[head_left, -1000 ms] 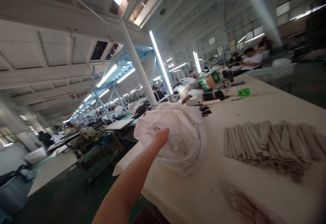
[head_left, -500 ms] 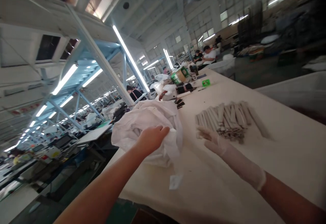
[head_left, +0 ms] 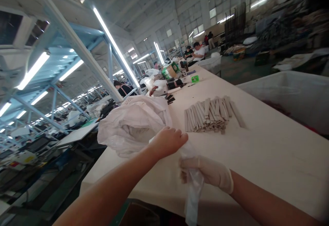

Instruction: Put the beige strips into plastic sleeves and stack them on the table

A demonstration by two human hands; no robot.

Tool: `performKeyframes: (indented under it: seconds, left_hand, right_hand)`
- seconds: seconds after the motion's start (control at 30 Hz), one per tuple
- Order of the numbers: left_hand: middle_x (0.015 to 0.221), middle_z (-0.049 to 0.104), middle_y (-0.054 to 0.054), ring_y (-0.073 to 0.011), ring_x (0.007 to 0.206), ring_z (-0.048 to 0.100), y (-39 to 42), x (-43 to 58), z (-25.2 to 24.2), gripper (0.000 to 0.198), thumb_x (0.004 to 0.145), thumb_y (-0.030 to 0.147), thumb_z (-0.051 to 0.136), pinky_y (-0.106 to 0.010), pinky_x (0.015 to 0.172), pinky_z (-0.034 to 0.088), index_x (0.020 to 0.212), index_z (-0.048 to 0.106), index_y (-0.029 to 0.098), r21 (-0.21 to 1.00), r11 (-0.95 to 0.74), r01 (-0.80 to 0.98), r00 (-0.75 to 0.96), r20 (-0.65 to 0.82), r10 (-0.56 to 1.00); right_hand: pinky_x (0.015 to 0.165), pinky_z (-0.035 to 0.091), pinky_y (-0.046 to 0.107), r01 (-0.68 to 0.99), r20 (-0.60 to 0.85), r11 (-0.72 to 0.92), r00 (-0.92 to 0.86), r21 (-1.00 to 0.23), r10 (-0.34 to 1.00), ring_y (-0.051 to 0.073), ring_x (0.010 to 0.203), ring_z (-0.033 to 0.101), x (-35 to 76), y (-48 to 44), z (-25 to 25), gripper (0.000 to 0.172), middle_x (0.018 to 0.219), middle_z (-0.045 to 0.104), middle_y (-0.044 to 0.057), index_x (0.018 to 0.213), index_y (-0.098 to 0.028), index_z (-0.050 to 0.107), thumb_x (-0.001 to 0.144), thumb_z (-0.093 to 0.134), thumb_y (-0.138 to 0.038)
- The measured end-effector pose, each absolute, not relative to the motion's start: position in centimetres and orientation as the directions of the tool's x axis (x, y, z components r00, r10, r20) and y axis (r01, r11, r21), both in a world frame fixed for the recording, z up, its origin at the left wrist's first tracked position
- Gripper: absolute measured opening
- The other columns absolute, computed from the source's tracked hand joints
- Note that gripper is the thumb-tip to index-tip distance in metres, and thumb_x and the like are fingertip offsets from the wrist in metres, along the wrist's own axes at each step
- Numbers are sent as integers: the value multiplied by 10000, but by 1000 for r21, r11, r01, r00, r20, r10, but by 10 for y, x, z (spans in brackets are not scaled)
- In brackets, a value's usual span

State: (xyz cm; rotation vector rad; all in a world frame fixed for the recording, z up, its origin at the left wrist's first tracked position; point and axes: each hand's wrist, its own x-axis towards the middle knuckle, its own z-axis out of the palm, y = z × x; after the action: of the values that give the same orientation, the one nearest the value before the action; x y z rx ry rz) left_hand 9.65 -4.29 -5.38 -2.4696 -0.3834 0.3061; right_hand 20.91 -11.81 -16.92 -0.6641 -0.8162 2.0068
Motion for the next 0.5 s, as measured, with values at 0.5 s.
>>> performKeyframes:
  seconds: [0.5]
  left_hand:
    - [942,656,-71,-212,847,636,-35,112,-130,212,899,188,420,-332,727,502,1075,538,183,-223,-860,460,868,-92,488]
  right_hand:
    - [348,226,165,-735,161,-448,-592,-509,789,38,312,145,281,-158,-170,394,379,208,-107,541,-169,449,866,562,-360]
